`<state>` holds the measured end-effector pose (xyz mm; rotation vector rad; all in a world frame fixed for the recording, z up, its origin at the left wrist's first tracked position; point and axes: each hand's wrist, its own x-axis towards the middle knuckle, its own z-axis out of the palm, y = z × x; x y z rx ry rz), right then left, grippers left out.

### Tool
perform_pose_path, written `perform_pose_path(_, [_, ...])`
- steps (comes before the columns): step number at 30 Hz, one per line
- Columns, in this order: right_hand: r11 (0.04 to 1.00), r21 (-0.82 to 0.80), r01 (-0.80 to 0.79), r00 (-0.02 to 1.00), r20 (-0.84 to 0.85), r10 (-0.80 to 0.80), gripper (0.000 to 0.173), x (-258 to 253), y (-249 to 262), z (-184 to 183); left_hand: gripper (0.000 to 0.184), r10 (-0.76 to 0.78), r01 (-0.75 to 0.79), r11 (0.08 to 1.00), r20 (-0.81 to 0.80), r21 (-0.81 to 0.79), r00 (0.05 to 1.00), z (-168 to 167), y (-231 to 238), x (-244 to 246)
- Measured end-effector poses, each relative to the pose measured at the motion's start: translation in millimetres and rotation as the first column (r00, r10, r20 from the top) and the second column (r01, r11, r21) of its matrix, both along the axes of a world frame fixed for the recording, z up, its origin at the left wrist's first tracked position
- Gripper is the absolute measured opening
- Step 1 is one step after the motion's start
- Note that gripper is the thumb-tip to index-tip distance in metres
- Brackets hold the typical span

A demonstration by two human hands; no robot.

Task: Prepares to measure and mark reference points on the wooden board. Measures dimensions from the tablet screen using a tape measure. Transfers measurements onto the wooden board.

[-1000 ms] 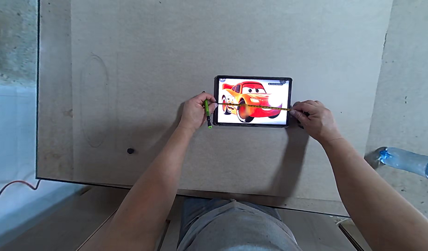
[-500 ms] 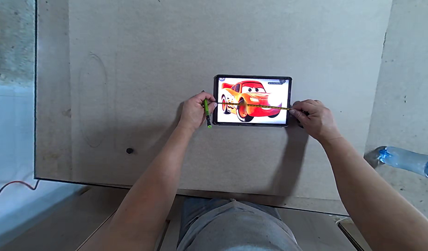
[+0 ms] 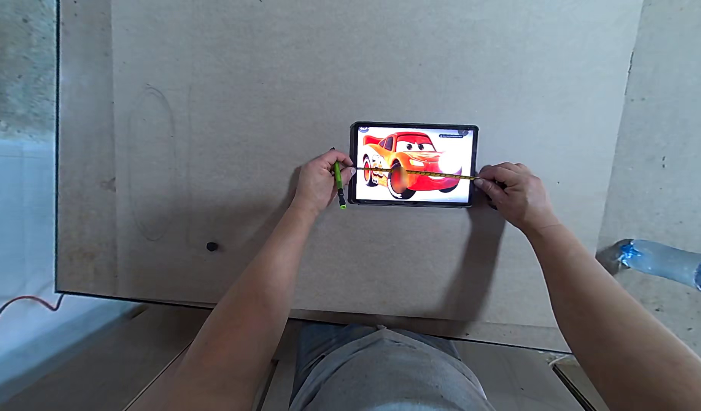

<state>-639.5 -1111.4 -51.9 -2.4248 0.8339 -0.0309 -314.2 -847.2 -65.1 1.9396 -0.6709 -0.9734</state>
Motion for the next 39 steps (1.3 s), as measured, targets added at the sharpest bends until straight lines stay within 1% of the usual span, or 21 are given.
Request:
perform_pose_path(7, [1.0, -0.007, -0.014, 1.0, 0.009, 0.014, 0.022, 0.0, 0.0, -0.1, 0.013, -0.002, 0.001, 0.999, -0.019, -0.038, 1.0, -2.3, 0.8, 0.3])
perform_pose_path(30, [1.0, 0.0, -0.01, 1.0, 0.01, 0.01, 0.021, 1.1, -0.1, 0.2, 0.012, 0.0, 0.0, 1.0, -0.002, -0.016, 1.0, -0.9, -0.7, 0.5])
perform_pose_path(39, [1.0, -0.006, -0.014, 1.0, 0.008, 0.014, 0.018, 2.1, 0.0, -0.1, 0.013, 0.012, -0.013, 0.999, -0.027, -0.032, 1.0, -3.6, 0.6, 1.8])
